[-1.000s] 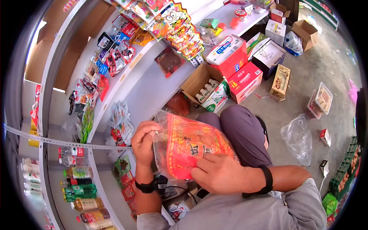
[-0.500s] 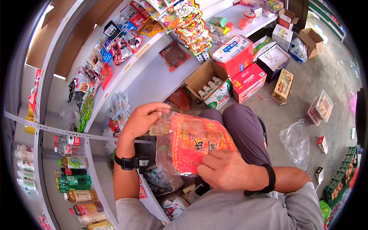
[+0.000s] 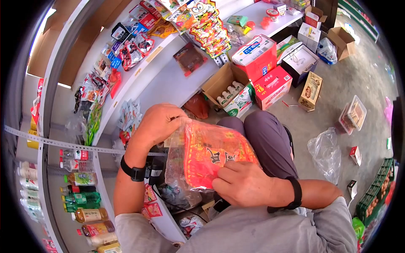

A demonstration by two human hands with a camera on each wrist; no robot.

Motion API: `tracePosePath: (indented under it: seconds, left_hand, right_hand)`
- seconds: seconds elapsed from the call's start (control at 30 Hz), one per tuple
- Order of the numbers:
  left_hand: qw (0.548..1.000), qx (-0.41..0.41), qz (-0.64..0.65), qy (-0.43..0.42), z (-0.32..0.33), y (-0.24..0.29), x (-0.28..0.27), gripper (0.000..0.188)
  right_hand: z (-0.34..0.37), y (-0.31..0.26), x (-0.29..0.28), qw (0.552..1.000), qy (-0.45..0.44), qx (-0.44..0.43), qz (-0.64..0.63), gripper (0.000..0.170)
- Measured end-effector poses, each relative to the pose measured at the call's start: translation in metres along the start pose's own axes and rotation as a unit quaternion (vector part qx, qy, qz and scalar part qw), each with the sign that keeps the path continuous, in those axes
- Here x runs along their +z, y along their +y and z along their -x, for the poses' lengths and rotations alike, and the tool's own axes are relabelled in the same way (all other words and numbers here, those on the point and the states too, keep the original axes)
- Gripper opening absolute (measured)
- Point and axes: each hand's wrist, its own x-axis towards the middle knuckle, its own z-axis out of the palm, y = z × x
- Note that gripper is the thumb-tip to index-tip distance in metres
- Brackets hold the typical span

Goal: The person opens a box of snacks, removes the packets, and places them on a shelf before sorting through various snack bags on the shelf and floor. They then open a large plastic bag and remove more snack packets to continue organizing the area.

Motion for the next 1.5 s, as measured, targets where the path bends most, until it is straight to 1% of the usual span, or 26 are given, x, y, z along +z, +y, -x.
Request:
tracePosePath:
  seconds: [0.1, 0.17, 0.3, 0.33, 0.4, 0.43, 0.47, 0.5, 0.53, 0.6, 0.67, 0.73, 0.83, 0.93, 0.97, 1.0, 1.03, 1.07, 1.1, 1.13, 1.2, 1.23, 1.3, 1.37, 1.47, 1.5]
  left_hand:
    - [0.998, 0.022, -0.025, 0.045, -0.002, 0.013, -0.012, 0.013]
    - [0.996, 0.015, -0.04, 0.072, 0.003, 0.018, -0.027, 0.013]
    - [0.989, -0.031, -0.041, 0.141, 0.024, 0.033, -0.077, 0.011]
    - [0.983, -0.03, -0.063, 0.17, 0.029, 0.044, -0.091, 0.01]
    - [0.968, -0.027, -0.107, 0.227, 0.045, 0.071, -0.115, 0.008]
    - [0.957, -0.021, -0.143, 0.252, 0.051, 0.086, -0.122, 0.007]
    - [0.944, -0.017, -0.177, 0.276, 0.057, 0.102, -0.125, 0.007]
    - [0.93, -0.015, -0.211, 0.299, 0.063, 0.114, -0.122, 0.006]
    - [0.928, -0.002, -0.238, 0.288, 0.07, 0.125, -0.112, 0.006]
    - [0.92, 0.026, -0.288, 0.264, 0.088, 0.15, -0.084, 0.008]
    - [0.946, 0.072, -0.241, 0.203, 0.102, 0.154, -0.024, 0.013]
    - [0.981, 0.074, -0.147, 0.106, 0.11, 0.153, 0.047, 0.013]
    - [0.993, 0.083, -0.035, 0.08, 0.108, 0.142, 0.152, 0.016]
    - [0.99, 0.101, 0.044, 0.088, 0.1, 0.151, 0.201, 0.012]
    - [0.988, 0.106, 0.051, 0.105, 0.095, 0.153, 0.205, 0.011]
    - [0.985, 0.11, 0.056, 0.122, 0.094, 0.155, 0.207, 0.011]
    - [0.99, 0.098, 0.058, 0.086, 0.096, 0.156, 0.209, 0.017]
    - [0.987, 0.12, 0.065, 0.087, 0.095, 0.156, 0.21, 0.018]
    - [0.984, 0.141, 0.071, 0.087, 0.093, 0.154, 0.21, 0.018]
    - [0.98, 0.165, 0.078, 0.086, 0.091, 0.153, 0.21, 0.019]
    - [0.977, 0.173, 0.105, 0.062, 0.09, 0.145, 0.214, 0.017]
    - [0.976, 0.176, 0.119, 0.052, 0.089, 0.142, 0.215, 0.017]
    - [0.965, 0.138, 0.205, 0.089, 0.084, 0.139, 0.21, 0.013]
    - [0.95, 0.086, 0.283, 0.102, 0.079, 0.141, 0.195, 0.01]
    - [0.944, 0.024, 0.312, 0.11, 0.072, 0.154, 0.171, 0.011]
    - [0.944, 0.027, 0.303, 0.126, 0.068, 0.159, 0.168, 0.011]
  right_hand:
    - [-0.004, 0.001, -0.006, 1.0, 0.009, -0.001, -0.02, 0.023]
    - [-0.01, 0.0, -0.025, 1.0, 0.001, 0.0, -0.016, 0.021]
    - [-0.037, 0.008, -0.083, 0.995, 0.091, 0.012, 0.047, 0.018]
    - [-0.044, 0.011, -0.1, 0.992, 0.106, 0.023, 0.071, 0.018]
    - [-0.052, 0.024, -0.125, 0.984, 0.131, 0.0, 0.12, 0.017]
    - [-0.056, 0.024, -0.133, 0.981, 0.161, -0.004, 0.106, 0.016]
    - [-0.056, 0.023, -0.141, 0.98, 0.167, 0.011, 0.109, 0.018]
    - [-0.053, 0.023, -0.146, 0.978, 0.166, -0.006, 0.128, 0.019]
    - [-0.048, 0.023, -0.151, 0.975, 0.165, -0.023, 0.148, 0.02]
    - [-0.021, 0.032, -0.154, 0.982, 0.112, -0.006, 0.15, 0.02]
    - [0.021, 0.046, -0.146, 0.986, 0.053, 0.029, 0.154, 0.02]
    - [0.075, 0.06, -0.124, 0.984, -0.014, 0.083, 0.16, 0.018]
    - [0.155, 0.076, -0.077, 0.979, -0.11, 0.13, 0.114, 0.018]
    - [0.198, 0.06, -0.059, 0.966, -0.037, 0.239, 0.093, 0.018]
    - [0.198, 0.05, -0.063, 0.958, -0.001, 0.253, 0.137, 0.014]
    - [0.2, 0.037, -0.067, 0.927, 0.034, 0.358, 0.103, 0.013]
    - [0.201, 0.023, -0.069, 0.885, 0.072, 0.455, 0.069, 0.012]
    - [0.204, 0.013, -0.067, 0.832, 0.112, 0.543, 0.033, 0.012]
    - [0.228, 0.012, -0.064, 0.796, 0.102, 0.592, -0.073, 0.02]
    - [0.225, 0.003, -0.065, 0.733, 0.044, 0.653, -0.185, 0.025]
    - [0.208, -0.019, -0.07, 0.562, -0.067, 0.726, -0.391, 0.038]
    - [0.209, -0.025, -0.061, 0.572, -0.096, 0.715, -0.392, 0.04]
    - [0.212, -0.034, -0.04, 0.589, -0.159, 0.689, -0.391, 0.047]
    - [0.21, -0.038, -0.038, 0.602, -0.119, 0.657, -0.437, 0.05]
    - [0.189, -0.044, -0.031, 0.627, -0.09, 0.603, -0.485, 0.053]
    - [0.182, -0.043, -0.025, 0.631, -0.073, 0.591, -0.498, 0.054]
